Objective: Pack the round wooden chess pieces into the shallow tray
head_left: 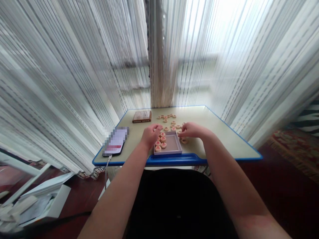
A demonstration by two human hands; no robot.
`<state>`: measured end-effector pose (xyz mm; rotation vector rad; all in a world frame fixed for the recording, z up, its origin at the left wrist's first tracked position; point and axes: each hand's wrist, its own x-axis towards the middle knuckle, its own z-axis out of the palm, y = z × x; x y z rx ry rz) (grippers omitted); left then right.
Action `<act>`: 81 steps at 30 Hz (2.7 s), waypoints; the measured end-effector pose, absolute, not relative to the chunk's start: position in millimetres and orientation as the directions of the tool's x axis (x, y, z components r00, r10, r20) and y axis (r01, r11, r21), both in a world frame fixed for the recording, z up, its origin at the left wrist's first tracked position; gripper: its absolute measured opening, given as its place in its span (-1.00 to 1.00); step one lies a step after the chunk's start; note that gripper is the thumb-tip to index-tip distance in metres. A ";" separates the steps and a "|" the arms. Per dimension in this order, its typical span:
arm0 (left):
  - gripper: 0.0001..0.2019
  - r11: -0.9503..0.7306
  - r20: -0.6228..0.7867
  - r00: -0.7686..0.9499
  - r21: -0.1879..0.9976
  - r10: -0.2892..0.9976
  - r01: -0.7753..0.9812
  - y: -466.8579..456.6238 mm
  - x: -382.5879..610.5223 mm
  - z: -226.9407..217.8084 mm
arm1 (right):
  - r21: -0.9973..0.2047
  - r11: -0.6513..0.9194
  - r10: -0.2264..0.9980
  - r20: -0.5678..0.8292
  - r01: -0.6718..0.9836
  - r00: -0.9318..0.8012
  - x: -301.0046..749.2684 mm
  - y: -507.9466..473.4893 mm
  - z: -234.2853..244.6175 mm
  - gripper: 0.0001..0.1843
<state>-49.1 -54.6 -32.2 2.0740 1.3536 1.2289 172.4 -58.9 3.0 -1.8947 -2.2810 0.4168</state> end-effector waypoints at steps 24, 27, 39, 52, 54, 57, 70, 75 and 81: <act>-0.71 -0.517 0.514 0.098 0.799 0.852 0.308 -70.0 -56.2 -15.1 | -0.847 0.400 0.800 0.136 0.349 -0.585 132.9 -79.6 -2.1 -0.75; -0.65 -0.439 0.440 0.078 0.833 0.894 0.337 -71.4 -62.3 -18.4 | -0.772 0.477 0.797 0.177 0.421 -0.578 129.6 -81.7 -3.8 -0.78; -0.73 -0.280 0.358 -0.037 0.786 0.933 0.552 -82.2 -79.4 -42.6 | -0.464 0.726 0.660 0.263 0.508 -0.703 127.5 -84.7 -4.7 -0.90; -0.63 -0.379 0.341 0.170 0.781 0.925 0.496 -87.1 -73.4 -44.2 | -0.479 0.748 0.621 0.262 0.459 -0.739 125.3 -83.8 -8.6 -0.90; -0.59 -0.378 0.321 0.199 0.786 0.926 0.489 -86.5 -72.7 -45.1 | -0.470 0.734 0.645 0.257 0.489 -0.720 124.9 -83.7 -9.6 -0.92; -0.60 -0.374 0.307 0.214 0.779 0.927 0.504 -85.6 -71.8 -44.8 | -0.453 0.744 0.641 0.277 0.491 -0.716 124.4 -84.1 -9.2 -0.94; -0.62 -0.368 0.302 0.211 0.799 0.930 0.475 -84.1 -70.3 -44.9 | -0.450 0.771 0.610 0.317 0.451 -0.726 123.7 -85.5 -9.5 -0.89; -0.66 -0.347 0.283 0.203 0.810 0.937 0.473 -85.0 -71.4 -43.8 | -0.434 0.749 0.644 0.299 0.501 -0.704 125.0 -84.4 -8.7 -0.87; -0.64 -0.387 0.296 0.255 0.788 0.920 0.479 -86.5 -72.7 -41.4 | -0.411 0.740 0.658 0.277 0.532 -0.700 123.5 -83.0 -9.3 -0.85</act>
